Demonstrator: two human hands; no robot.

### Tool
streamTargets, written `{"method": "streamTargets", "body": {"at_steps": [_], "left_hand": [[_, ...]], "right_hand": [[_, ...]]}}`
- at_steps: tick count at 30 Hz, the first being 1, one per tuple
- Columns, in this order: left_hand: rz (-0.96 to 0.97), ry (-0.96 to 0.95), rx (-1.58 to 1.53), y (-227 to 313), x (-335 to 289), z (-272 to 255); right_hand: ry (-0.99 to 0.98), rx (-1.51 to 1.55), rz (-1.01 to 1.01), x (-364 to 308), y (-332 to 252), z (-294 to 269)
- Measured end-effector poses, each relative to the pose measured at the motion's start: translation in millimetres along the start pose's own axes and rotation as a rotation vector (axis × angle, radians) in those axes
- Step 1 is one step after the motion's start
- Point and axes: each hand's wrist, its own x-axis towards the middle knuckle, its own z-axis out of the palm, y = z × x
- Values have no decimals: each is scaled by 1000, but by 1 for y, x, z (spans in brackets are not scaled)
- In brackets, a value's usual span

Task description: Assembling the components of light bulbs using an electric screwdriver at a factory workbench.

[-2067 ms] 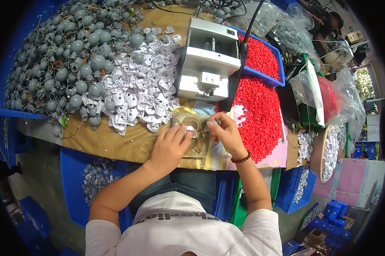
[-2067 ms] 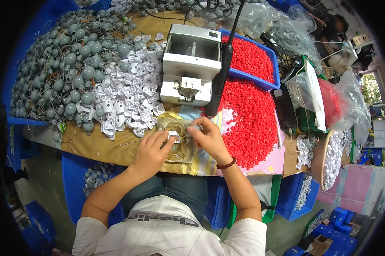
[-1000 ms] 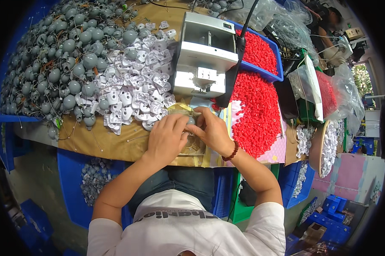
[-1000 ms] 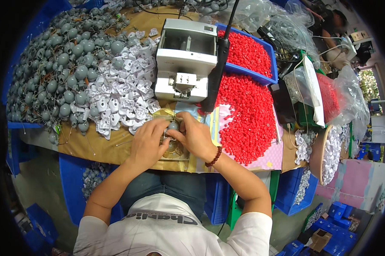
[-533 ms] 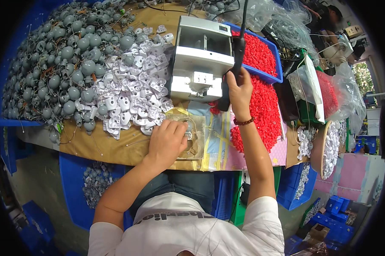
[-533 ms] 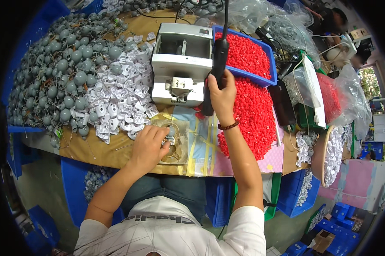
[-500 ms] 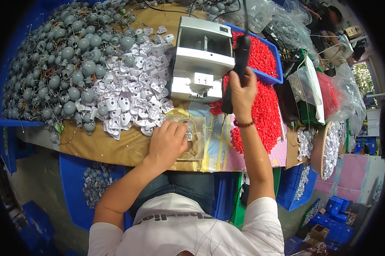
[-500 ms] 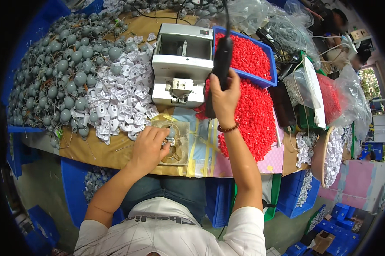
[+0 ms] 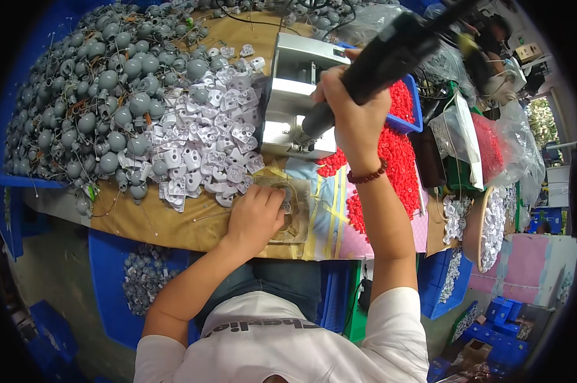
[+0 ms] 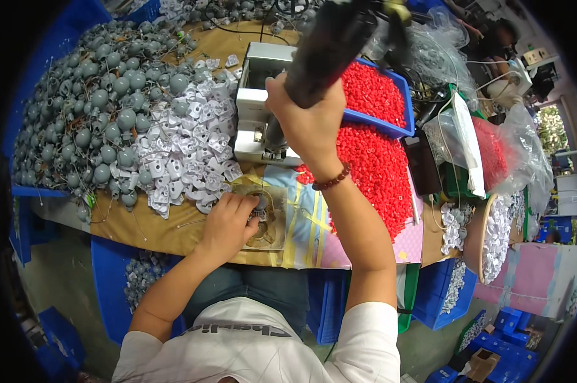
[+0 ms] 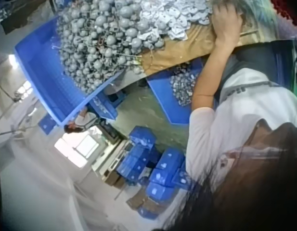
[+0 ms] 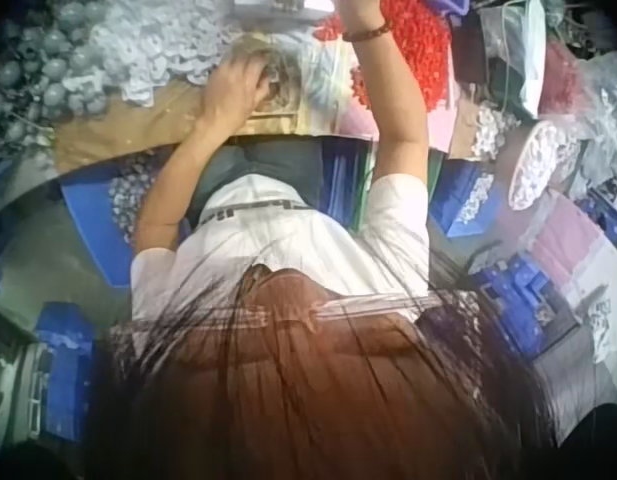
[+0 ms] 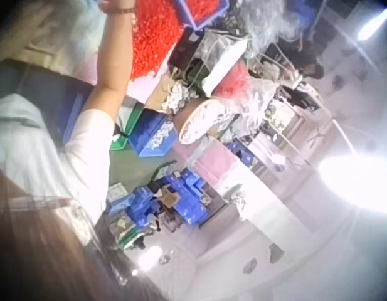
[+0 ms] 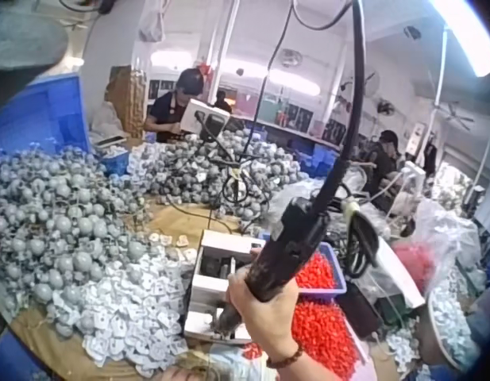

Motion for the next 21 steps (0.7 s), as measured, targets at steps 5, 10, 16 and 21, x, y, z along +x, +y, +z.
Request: {"method": "streamTargets", "body": {"at_steps": [5, 10, 16, 21], "left_hand": [[-5, -10, -19, -2, -1, 0], [-30, -1, -42, -1, -2, 1], [-31, 0, 2, -1, 0, 0], [-31, 17, -13, -3, -1, 1]], "right_hand": [[-59, -115, 198, -7, 9, 2], [-78, -58, 316, -64, -12, 0], [-215, -210, 194, -102, -15, -8], [-254, -225, 173, -110, -13, -8]]}}
